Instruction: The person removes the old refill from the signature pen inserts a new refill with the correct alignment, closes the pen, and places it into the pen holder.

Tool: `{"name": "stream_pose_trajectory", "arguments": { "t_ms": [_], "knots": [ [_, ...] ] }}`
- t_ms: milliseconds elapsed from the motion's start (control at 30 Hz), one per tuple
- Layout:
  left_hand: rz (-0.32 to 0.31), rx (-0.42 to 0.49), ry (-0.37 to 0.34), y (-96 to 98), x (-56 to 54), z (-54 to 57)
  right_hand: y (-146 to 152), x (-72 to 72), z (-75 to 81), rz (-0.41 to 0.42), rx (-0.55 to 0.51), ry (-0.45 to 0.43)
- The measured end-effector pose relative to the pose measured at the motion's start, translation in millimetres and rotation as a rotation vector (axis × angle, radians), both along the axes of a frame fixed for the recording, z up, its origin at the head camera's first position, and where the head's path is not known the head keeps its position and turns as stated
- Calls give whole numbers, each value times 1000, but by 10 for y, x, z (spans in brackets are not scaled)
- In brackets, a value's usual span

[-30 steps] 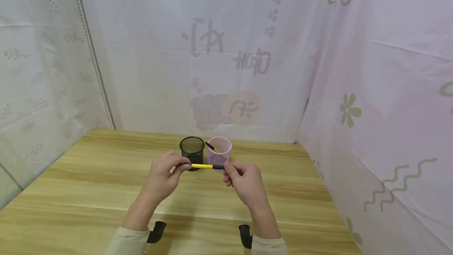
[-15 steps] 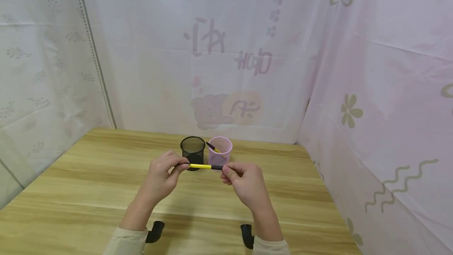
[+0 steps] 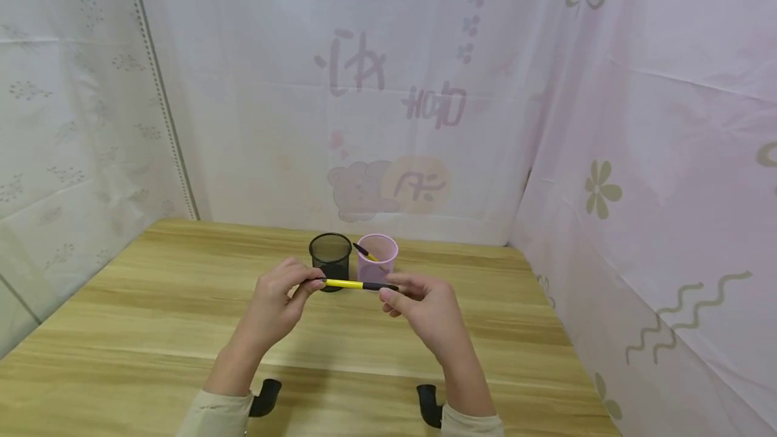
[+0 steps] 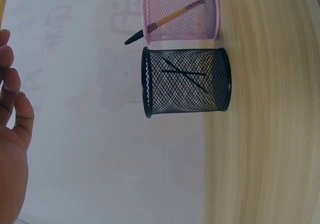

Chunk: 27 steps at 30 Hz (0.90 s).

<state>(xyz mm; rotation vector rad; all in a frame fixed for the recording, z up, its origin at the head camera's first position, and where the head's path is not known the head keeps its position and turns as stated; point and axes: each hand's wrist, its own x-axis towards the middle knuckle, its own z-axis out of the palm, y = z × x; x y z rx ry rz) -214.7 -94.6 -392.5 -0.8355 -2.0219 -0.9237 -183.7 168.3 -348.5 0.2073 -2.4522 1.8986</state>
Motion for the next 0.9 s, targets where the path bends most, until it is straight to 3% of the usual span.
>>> {"name": "stream_pose_trajectory", "arguments": {
  "t_ms": [267,633,900],
  "knots": [
    [-2,4,32,28,5,-7,-14,7,13,-57,-17,-22],
    [-24,11,5,37,19,-34,-6,4,-16,-58,-26,-3],
    [-20,5,6,36,11,-21,4,1,-14,-74,36,10]
  ]
}}
